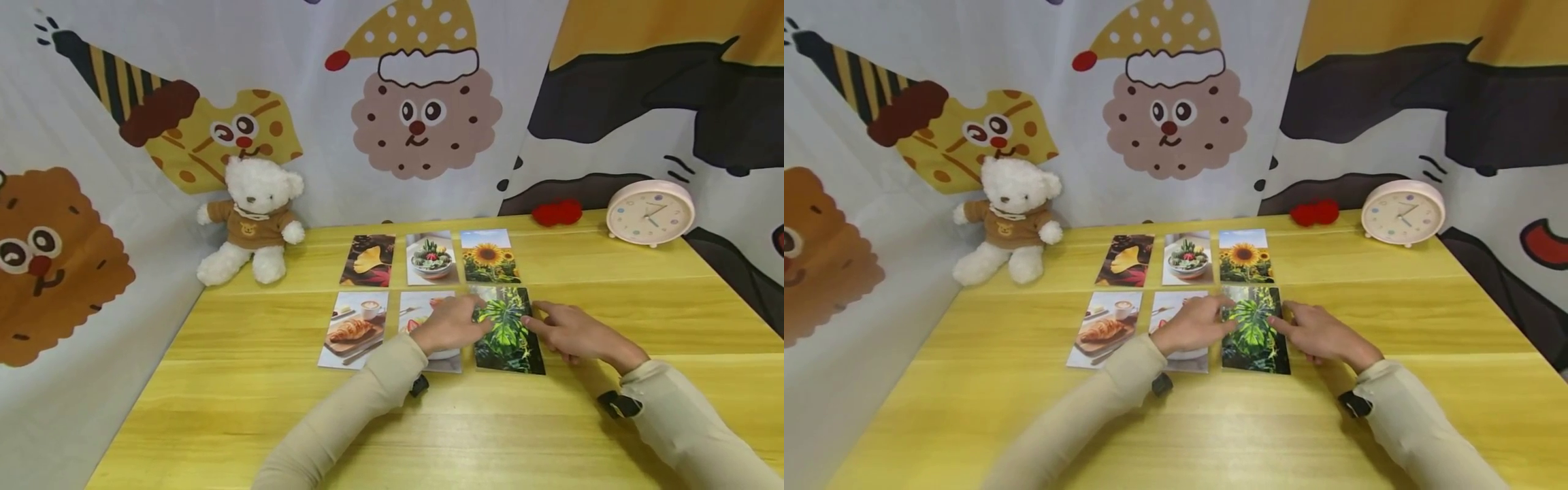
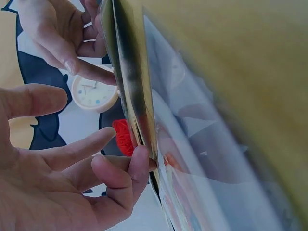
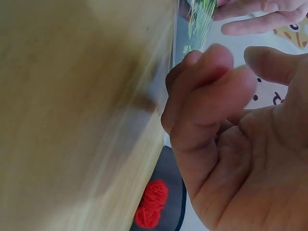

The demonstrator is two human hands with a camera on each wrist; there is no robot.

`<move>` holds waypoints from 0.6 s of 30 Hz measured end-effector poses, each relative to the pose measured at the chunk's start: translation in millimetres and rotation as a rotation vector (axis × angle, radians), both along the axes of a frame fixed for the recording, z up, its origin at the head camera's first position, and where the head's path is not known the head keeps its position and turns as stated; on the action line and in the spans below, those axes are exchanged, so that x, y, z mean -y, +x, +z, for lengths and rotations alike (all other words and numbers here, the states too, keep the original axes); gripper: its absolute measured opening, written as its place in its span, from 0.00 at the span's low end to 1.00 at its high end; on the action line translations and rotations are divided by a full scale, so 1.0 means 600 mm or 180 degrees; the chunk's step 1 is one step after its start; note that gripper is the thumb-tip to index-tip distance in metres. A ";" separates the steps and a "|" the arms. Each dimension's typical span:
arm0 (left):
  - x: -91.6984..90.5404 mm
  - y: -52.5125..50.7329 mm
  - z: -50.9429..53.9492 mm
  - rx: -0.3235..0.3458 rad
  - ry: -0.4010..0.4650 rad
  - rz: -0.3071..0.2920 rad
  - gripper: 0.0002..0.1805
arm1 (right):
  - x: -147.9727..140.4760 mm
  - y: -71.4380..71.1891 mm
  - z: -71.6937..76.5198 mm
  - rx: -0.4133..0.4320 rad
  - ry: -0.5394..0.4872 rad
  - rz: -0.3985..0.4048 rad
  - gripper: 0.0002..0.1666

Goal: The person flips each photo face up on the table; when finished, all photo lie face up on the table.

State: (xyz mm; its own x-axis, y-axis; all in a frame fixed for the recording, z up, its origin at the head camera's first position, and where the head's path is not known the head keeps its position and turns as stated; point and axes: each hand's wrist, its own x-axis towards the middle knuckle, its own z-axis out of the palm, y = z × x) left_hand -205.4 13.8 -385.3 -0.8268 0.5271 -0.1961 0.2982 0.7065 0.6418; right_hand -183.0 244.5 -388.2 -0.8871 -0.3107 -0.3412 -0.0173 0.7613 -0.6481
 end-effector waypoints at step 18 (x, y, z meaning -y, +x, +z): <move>0.015 0.000 0.012 0.0045 0.0181 -0.0082 0.26 | 0.000 -0.014 -0.006 0.0102 0.0120 0.0003 0.48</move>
